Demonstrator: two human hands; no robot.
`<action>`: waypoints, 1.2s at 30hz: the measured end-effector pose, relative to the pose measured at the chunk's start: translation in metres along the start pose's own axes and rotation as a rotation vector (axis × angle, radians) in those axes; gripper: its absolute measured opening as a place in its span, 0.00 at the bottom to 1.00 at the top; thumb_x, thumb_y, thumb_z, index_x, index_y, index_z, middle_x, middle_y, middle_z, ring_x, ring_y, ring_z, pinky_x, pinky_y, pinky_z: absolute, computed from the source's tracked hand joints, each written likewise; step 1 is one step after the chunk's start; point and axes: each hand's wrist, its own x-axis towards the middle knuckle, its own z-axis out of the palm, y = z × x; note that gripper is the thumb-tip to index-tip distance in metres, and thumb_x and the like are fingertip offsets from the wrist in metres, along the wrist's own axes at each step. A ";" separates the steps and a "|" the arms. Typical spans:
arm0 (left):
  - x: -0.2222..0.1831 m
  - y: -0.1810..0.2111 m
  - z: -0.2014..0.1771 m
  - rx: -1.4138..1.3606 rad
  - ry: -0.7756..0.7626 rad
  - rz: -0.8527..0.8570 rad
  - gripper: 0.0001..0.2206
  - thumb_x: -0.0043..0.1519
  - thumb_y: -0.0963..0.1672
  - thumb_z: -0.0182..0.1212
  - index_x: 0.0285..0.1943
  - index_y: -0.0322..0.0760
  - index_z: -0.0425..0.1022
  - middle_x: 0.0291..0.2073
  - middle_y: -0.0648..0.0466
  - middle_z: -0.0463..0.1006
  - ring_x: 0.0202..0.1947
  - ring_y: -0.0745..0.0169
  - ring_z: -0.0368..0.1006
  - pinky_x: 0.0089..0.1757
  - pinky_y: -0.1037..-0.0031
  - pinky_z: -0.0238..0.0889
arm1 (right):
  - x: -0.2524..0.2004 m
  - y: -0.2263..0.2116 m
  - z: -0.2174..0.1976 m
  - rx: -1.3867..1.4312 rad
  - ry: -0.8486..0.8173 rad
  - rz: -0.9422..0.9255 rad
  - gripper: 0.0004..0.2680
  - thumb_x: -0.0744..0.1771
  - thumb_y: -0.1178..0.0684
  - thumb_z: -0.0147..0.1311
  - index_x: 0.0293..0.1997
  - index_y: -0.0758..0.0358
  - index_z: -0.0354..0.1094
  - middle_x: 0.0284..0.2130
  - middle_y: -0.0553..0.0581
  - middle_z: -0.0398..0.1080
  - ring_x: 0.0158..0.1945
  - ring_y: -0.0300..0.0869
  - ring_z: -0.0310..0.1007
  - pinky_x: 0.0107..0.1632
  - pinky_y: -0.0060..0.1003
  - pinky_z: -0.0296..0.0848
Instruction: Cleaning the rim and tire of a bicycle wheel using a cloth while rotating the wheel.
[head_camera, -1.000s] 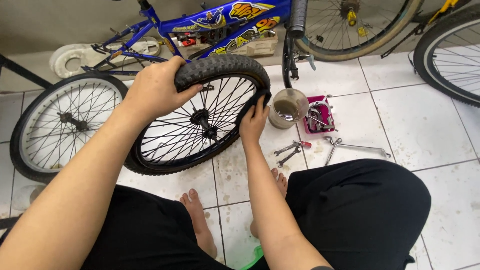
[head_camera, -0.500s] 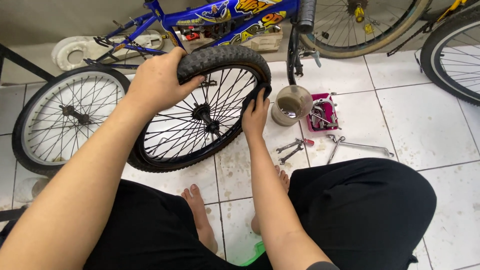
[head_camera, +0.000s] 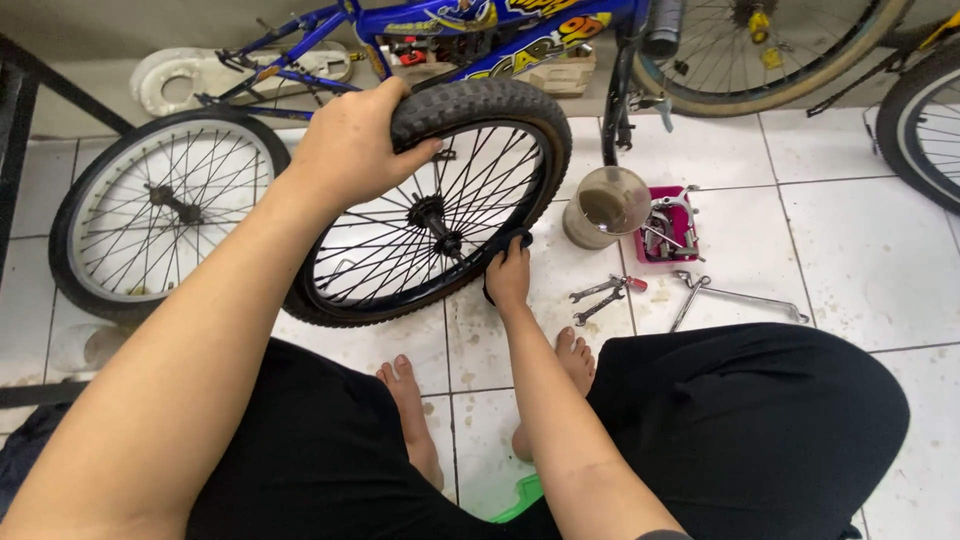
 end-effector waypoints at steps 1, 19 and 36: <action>0.000 -0.001 0.002 -0.001 -0.002 -0.003 0.21 0.59 0.48 0.74 0.49 0.28 0.74 0.30 0.43 0.82 0.27 0.44 0.79 0.30 0.61 0.71 | -0.003 0.001 0.001 -0.002 -0.004 0.001 0.21 0.68 0.57 0.43 0.72 0.72 0.52 0.49 0.72 0.66 0.43 0.60 0.71 0.46 0.46 0.72; -0.003 -0.006 0.009 -0.019 0.075 -0.046 0.20 0.57 0.49 0.75 0.49 0.34 0.74 0.31 0.49 0.84 0.29 0.50 0.81 0.32 0.63 0.72 | -0.087 -0.007 0.077 -0.132 -0.391 0.027 0.16 0.67 0.52 0.43 0.56 0.74 0.61 0.47 0.77 0.69 0.46 0.68 0.72 0.51 0.54 0.72; -0.008 0.008 0.012 -0.109 0.103 -0.160 0.19 0.55 0.50 0.75 0.47 0.39 0.73 0.31 0.51 0.83 0.29 0.52 0.80 0.32 0.62 0.71 | -0.114 -0.087 0.068 0.104 -0.550 0.102 0.21 0.64 0.53 0.43 0.62 0.77 0.63 0.57 0.73 0.70 0.60 0.59 0.70 0.62 0.42 0.68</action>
